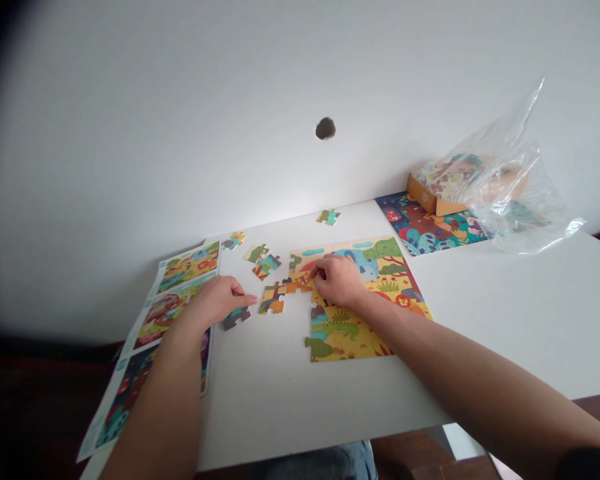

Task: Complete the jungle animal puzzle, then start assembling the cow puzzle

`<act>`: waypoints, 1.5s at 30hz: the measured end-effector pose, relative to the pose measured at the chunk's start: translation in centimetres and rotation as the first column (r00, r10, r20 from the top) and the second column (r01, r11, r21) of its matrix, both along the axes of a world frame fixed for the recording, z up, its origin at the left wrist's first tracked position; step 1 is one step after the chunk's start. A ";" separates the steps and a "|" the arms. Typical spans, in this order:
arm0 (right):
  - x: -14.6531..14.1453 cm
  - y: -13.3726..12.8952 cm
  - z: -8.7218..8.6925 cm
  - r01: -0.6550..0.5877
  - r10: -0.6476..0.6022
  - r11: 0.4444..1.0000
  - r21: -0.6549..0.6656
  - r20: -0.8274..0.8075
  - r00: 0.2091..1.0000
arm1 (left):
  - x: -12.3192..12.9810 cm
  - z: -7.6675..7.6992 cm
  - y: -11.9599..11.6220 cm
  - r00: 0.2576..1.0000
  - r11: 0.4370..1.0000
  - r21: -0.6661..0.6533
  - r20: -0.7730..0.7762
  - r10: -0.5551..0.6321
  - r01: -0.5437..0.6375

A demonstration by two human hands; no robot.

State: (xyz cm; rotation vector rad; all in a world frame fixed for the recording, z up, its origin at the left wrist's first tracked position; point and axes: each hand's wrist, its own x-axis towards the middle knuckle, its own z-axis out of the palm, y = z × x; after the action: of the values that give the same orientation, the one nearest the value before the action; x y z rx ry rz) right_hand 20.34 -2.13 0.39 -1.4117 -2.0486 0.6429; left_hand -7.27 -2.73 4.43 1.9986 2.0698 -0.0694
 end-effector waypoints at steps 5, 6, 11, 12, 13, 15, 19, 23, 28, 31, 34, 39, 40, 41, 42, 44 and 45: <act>0.0 0.0 0.1 0.006 -0.006 1.000 0.007 0.011 1.000 | -0.5 -0.1 0.4 0.999 0.999 0.035 -0.021 0.027 -0.026; 0.0 0.0 0.1 0.007 -0.008 1.000 0.008 0.012 1.000 | -0.8 -0.1 0.5 0.999 0.997 0.067 -0.025 0.043 -0.041; 0.0 0.0 0.0 0.000 0.000 1.000 0.007 0.012 1.000 | -2.2 -0.1 0.3 0.997 0.997 0.038 0.019 0.072 -0.073; 0.0 0.0 0.0 0.001 -0.001 1.000 0.005 0.011 1.000 | -2.2 -0.1 0.2 0.998 0.999 0.004 0.030 0.054 -0.054; 0.0 0.0 0.1 0.002 -0.002 1.000 0.004 0.009 1.000 | -2.2 -0.1 0.0 0.999 0.999 -0.022 0.038 0.032 -0.031; 0.0 0.0 0.1 0.005 -0.005 1.000 0.001 0.009 1.000 | -1.9 0.0 -0.1 0.999 0.998 -0.059 0.047 -0.017 0.020; 0.0 0.0 0.2 0.000 0.000 1.000 0.006 0.009 1.000 | -1.0 0.3 -0.2 0.998 0.990 -0.135 0.056 -0.040 0.047; 0.0 0.0 0.0 -0.002 0.002 1.000 0.014 0.002 1.000 | -0.4 1.1 -0.2 0.998 0.980 -0.192 0.047 -0.049 0.057; -0.1 0.0 0.1 0.004 -0.004 1.000 0.016 0.007 1.000 | -0.2 1.1 -0.4 0.998 0.986 -0.162 0.058 -0.028 0.037; 0.0 -0.1 0.2 0.005 -0.005 1.000 0.014 0.003 1.000 | -0.3 0.8 -0.4 0.996 0.989 -0.146 0.093 -0.016 0.029; 0.0 -0.1 0.0 0.001 -0.001 1.000 0.021 -0.010 1.000 | 0.0 0.6 -0.4 0.987 0.993 -0.110 0.159 -0.030 0.048; 0.2 0.0 -0.4 -0.005 0.005 0.999 0.042 -0.003 1.000 | 2.3 0.3 -0.2 0.976 0.948 0.289 0.205 0.078 -0.137; 0.2 0.1 -0.5 -0.008 0.008 0.999 0.047 -0.003 1.000 | 2.9 0.2 -0.2 0.966 0.905 0.392 0.252 0.065 -0.163; 0.2 0.1 -0.5 -0.009 0.010 0.999 0.050 -0.005 1.000 | 3.5 0.1 -0.3 0.951 0.866 0.471 0.308 0.019 -0.170; 0.2 0.1 -0.6 -0.008 0.008 0.999 0.052 -0.009 1.000 | 4.1 -0.1 -0.3 0.931 0.842 0.518 0.361 -0.058 -0.149; 0.2 0.1 -0.5 -0.003 0.004 0.998 0.059 -0.026 1.000 | 5.1 -0.7 -0.5 0.877 0.852 0.518 0.439 -0.194 -0.071; 0.2 0.1 -0.4 -0.006 0.009 0.998 0.064 -0.042 0.999 | 5.6 -1.0 -0.7 0.852 0.863 0.505 0.459 -0.252 -0.017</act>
State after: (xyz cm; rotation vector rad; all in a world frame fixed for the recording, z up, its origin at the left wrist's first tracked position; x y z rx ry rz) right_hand 20.57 -2.07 0.01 -1.3432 -2.0244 0.5998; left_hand -1.72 -3.39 3.47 2.0976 1.7084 0.9642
